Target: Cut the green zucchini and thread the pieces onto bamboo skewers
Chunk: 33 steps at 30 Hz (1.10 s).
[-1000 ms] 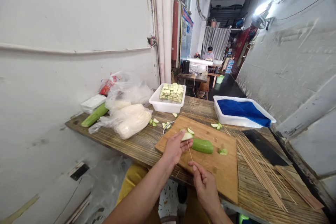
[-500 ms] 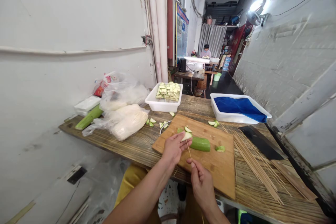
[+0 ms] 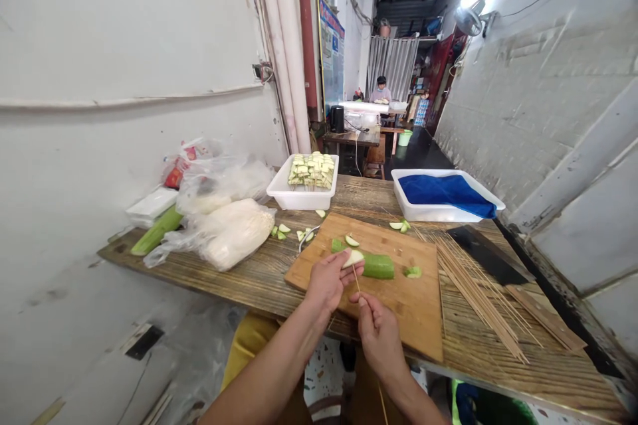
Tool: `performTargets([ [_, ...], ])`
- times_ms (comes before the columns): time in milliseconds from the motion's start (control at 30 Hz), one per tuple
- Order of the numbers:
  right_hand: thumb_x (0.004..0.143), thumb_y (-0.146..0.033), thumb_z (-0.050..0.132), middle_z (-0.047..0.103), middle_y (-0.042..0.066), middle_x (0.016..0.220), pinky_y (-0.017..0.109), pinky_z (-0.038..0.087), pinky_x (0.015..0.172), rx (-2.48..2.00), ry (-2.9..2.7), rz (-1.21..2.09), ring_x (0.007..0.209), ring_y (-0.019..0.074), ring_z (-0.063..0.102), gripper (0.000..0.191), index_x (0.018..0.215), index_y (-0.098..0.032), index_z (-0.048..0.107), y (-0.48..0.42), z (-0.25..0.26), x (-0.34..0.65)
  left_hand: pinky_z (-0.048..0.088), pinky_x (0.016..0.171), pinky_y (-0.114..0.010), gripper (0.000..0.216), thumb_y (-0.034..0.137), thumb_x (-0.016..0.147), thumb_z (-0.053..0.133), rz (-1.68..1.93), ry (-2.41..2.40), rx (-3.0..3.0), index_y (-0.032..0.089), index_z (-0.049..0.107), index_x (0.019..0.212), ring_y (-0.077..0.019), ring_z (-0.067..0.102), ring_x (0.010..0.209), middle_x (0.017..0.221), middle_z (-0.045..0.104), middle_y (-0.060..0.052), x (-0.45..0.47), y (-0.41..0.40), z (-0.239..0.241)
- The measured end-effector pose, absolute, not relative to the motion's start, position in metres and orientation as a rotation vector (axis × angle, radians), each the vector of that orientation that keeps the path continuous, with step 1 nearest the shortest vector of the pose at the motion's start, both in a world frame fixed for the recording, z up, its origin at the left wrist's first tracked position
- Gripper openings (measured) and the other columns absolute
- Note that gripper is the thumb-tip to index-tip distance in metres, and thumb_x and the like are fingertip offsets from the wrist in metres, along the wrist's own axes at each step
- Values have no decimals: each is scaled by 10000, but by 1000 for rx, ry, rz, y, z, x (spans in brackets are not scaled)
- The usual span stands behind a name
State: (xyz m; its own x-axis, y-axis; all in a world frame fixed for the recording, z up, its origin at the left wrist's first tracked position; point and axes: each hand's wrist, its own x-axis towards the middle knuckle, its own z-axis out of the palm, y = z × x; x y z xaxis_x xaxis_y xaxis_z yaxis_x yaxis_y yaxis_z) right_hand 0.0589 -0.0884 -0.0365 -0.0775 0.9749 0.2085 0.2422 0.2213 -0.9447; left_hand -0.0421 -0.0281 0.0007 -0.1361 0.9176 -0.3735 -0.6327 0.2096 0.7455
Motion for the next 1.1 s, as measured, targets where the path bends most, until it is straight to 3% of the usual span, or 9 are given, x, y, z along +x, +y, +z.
performTargets([
  [233,879,-374,352,343,-72,434,197,271,390,-1175,-1467,1056,386,98,335,348,797,-156,610,-67,-37,60,503,489,-189,96,160,769,589,1318,1066,400,66,609,766,-168,660,613,678,677,-116,-27,-35,-2],
  [333,883,-378,354,300,-88,423,189,239,367,-1150,-1463,1098,358,86,285,349,828,-148,611,-68,-38,64,530,552,-217,71,136,778,571,1382,1063,386,73,603,772,-167,663,643,711,681,-108,-32,-33,-2],
  [467,876,-313,367,449,-36,502,199,317,443,-1137,-1582,987,448,105,407,303,780,-149,603,-80,-36,69,548,665,-276,64,99,782,547,1434,1058,365,86,604,757,-166,665,689,748,683,-92,-39,-31,-1],
  [567,872,-265,337,551,14,591,220,375,522,-1161,-1583,893,531,130,491,306,721,-155,580,-81,-34,71,529,589,-226,27,118,742,598,1333,1064,372,94,610,740,-143,649,637,707,677,-75,-30,-37,-5],
  [700,860,-256,349,582,26,629,226,404,568,-1168,-1492,895,576,138,528,292,683,-167,564,-76,-31,84,467,510,-168,161,199,645,703,1195,1024,482,89,629,738,-87,589,536,683,667,-52,-10,-48,-10],
  [867,864,-344,383,424,-43,493,202,314,429,-1263,-1316,876,443,113,409,277,776,-170,578,-86,-40,132,482,805,-339,376,387,725,623,1147,1234,1071,144,623,1012,-200,629,870,1010,657,-115,-2,-43,-7],
  [933,855,-399,404,327,-74,455,197,249,387,-1320,-1203,901,394,98,327,291,812,-166,573,-92,-48,153,371,964,-405,435,398,757,582,1152,1436,1619,182,563,1134,-242,522,1102,1188,575,-113,-1,-31,-6],
  [1000,851,-436,409,265,-92,444,196,213,376,-1332,-1120,954,377,88,272,311,826,-165,560,-97,-58,168,224,1050,-451,531,399,751,586,933,1581,2158,179,485,1224,-270,376,1240,1298,482,-123,1,-17,-8],
  [1100,860,-443,399,247,-95,455,196,207,385,-1318,-1100,998,388,84,256,319,845,-166,556,-101,-67,175,103,1048,-529,602,414,731,601,407,1688,2528,154,434,1248,-305,371,1233,1258,506,-159,9,3,-13],
])
